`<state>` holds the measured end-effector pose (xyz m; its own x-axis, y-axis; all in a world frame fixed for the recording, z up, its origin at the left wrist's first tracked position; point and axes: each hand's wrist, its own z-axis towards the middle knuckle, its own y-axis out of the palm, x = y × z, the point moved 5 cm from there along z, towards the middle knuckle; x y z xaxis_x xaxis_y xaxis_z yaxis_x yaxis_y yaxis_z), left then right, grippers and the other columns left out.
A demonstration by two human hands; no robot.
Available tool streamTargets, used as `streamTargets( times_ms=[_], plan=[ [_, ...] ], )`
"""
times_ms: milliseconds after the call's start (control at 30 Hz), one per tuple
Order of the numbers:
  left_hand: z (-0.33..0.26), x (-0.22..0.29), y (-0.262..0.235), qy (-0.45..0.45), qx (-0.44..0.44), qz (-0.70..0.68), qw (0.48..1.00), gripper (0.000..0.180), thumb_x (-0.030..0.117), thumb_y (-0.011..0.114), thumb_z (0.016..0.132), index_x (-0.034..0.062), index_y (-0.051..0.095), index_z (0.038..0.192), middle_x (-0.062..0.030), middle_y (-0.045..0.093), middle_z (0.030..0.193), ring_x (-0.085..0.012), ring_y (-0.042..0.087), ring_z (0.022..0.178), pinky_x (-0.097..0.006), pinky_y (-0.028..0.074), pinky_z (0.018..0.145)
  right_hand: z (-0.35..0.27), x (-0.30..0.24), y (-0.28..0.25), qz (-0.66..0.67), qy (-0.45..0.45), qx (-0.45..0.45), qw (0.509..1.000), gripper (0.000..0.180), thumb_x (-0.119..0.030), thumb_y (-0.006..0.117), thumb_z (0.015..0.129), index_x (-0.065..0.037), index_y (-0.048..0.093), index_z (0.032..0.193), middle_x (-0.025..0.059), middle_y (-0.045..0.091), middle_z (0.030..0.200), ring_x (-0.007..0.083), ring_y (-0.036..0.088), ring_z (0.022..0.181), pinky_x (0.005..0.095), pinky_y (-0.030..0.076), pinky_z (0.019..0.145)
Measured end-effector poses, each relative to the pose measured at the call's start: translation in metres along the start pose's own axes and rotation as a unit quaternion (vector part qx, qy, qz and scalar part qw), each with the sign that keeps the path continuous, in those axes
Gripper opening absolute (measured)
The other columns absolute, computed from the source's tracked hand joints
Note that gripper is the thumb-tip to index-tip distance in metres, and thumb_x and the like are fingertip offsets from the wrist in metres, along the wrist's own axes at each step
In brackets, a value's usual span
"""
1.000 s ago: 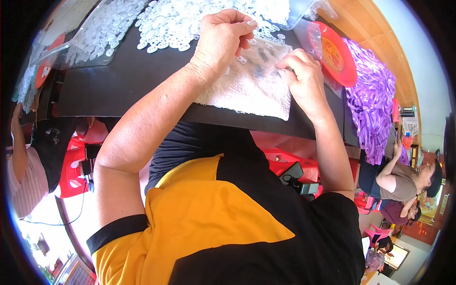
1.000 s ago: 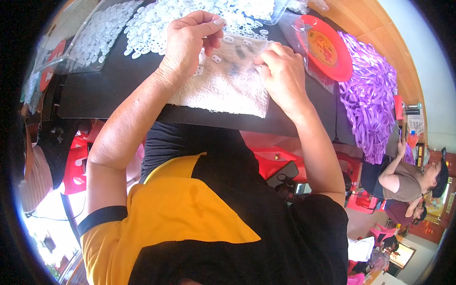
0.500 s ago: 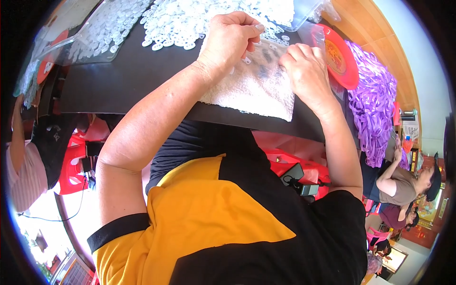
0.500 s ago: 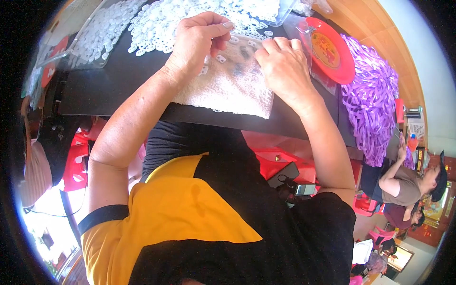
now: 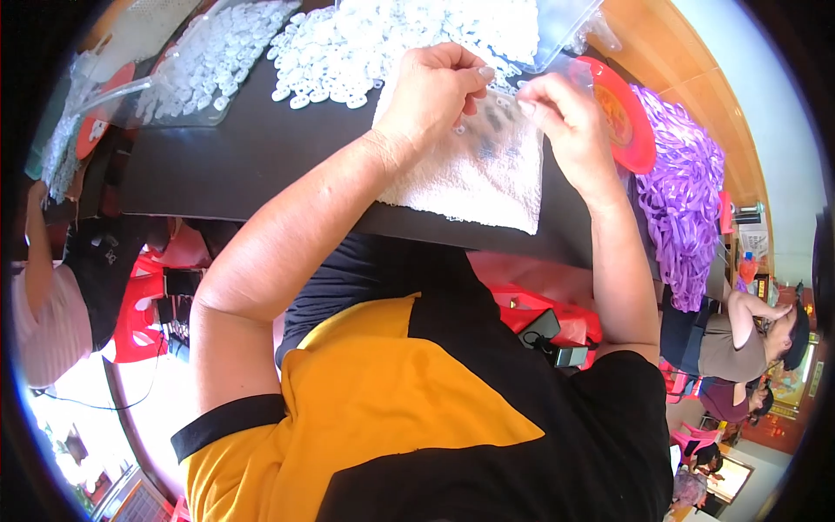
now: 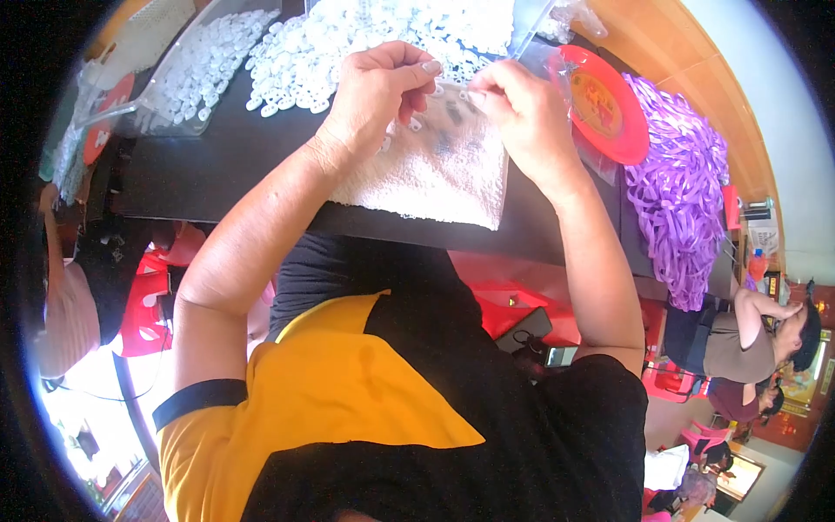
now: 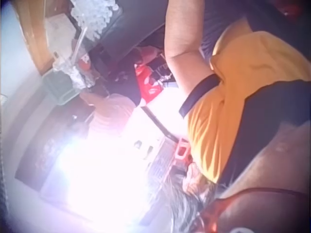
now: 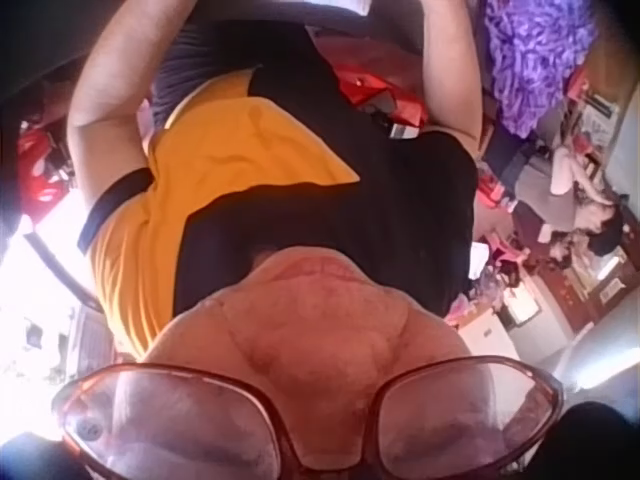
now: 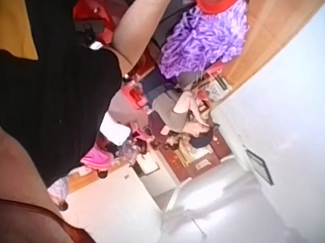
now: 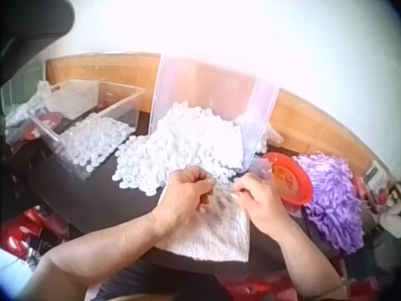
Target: Sort and inspect small white plastic ring components on a white towel at a workstation.
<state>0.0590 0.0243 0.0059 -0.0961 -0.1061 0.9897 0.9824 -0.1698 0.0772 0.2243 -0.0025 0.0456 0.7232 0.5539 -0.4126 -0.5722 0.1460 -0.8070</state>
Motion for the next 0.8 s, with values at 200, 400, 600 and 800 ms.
streamTargets(
  times_ms=[200,400,600,800],
  plan=[
    [0.0,-0.002,0.001,-0.033,-0.009,-0.067,0.997,0.013,0.013,0.063,0.091,0.0002,0.065,0.091,-0.0038,0.063,0.073,-0.0092,0.055,0.058,-0.022,0.042,0.05,0.023,-0.001,0.015,0.279,0.1,0.064,0.953,0.012,-0.01,0.064,0.089,0.002,0.059,0.09,0.0015,0.061,0.075,0.0073,0.054,0.072,0.0245,0.045,0.066],
    [0.004,-0.001,0.0,-0.061,-0.011,-0.116,0.991,0.013,0.013,0.062,0.092,0.0006,0.062,0.089,-0.0035,0.061,0.071,-0.0081,0.055,0.057,-0.022,0.044,0.047,0.03,0.002,0.02,0.284,0.106,0.076,0.95,0.011,-0.008,0.062,0.089,0.002,0.06,0.09,0.0019,0.061,0.075,0.0074,0.053,0.072,0.0243,0.044,0.065],
    [0.002,0.0,-0.001,-0.06,0.0,-0.114,0.992,0.013,0.013,0.063,0.092,0.0005,0.063,0.088,-0.0035,0.062,0.072,-0.0107,0.054,0.058,-0.024,0.042,0.051,0.027,0.0,0.007,0.259,0.094,0.079,0.958,0.011,-0.008,0.061,0.089,0.002,0.06,0.091,0.0026,0.061,0.076,0.0083,0.054,0.073,0.0251,0.045,0.066],
    [0.001,0.002,0.002,-0.052,-0.004,-0.097,0.994,0.013,0.013,0.064,0.092,0.0004,0.063,0.09,-0.0036,0.062,0.072,-0.0096,0.054,0.057,-0.023,0.042,0.05,0.025,0.002,0.011,0.216,0.063,0.065,0.972,0.011,-0.007,0.061,0.089,0.002,0.058,0.093,0.0058,0.06,0.073,0.0096,0.054,0.071,0.0271,0.045,0.066]
  ],
)
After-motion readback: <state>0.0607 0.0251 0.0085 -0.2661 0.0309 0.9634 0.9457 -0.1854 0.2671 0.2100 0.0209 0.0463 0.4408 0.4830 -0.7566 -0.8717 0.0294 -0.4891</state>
